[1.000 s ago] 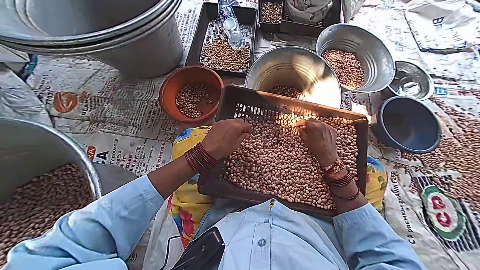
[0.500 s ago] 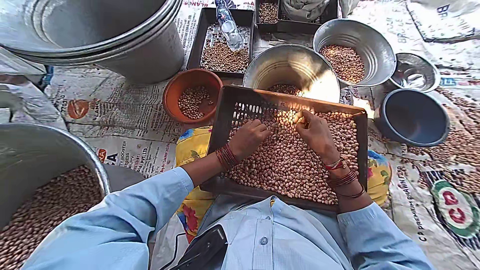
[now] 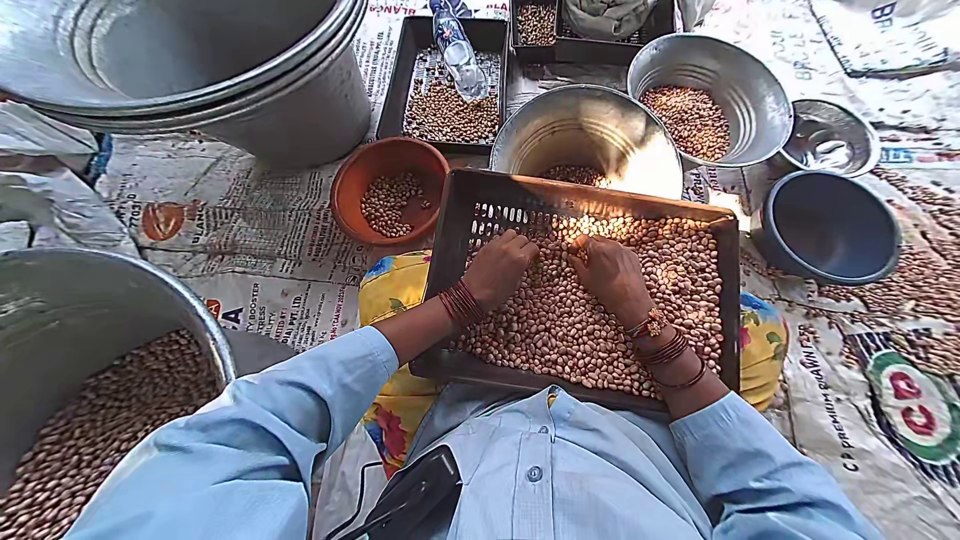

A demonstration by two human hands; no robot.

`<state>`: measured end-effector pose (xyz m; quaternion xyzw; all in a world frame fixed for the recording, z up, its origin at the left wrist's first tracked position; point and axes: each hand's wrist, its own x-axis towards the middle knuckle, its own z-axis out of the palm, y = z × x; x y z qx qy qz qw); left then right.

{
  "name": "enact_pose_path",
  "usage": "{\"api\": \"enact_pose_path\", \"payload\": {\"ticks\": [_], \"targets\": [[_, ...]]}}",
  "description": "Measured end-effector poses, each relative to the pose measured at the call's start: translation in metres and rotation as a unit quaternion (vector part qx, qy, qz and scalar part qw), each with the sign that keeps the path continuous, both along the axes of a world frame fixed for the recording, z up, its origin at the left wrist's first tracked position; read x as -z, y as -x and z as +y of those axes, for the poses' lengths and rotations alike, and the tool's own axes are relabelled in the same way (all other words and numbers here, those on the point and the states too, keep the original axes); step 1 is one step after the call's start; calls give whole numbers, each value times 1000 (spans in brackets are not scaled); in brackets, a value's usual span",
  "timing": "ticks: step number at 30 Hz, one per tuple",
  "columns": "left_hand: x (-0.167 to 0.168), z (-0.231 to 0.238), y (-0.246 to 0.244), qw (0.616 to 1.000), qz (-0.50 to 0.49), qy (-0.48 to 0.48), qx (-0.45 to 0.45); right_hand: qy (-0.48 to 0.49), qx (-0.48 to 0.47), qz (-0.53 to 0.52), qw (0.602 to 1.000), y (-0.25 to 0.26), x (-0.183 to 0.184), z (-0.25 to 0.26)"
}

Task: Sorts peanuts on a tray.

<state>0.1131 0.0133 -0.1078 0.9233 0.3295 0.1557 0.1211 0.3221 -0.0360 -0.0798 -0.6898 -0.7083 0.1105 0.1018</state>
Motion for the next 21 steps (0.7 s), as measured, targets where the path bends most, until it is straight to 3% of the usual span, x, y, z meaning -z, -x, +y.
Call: {"api": "enact_pose_path", "payload": {"ticks": [2, 4, 7, 10, 15, 21], "targets": [[-2, 1, 1, 1000, 7, 19, -5, -15, 7, 66, 998, -7, 3, 0], [-8, 5, 4, 996, -9, 86, -18, -21, 36, 197, 980, -15, 2, -3], [-36, 18, 13, 960, -124, 233, -94, 19, 64, 353, 933, -19, -5, -14], [-56, 36, 27, 902, -231, 331, -151, 16, 10, 300, 954, -1, -5, -12], [-54, 26, 28, 966, -54, 228, -108, 25, -102, 116, 988, 27, 11, -10], [-32, 11, 15, 980, 82, 174, -43, 39, -106, 96, 989, 32, 16, -15]]}}
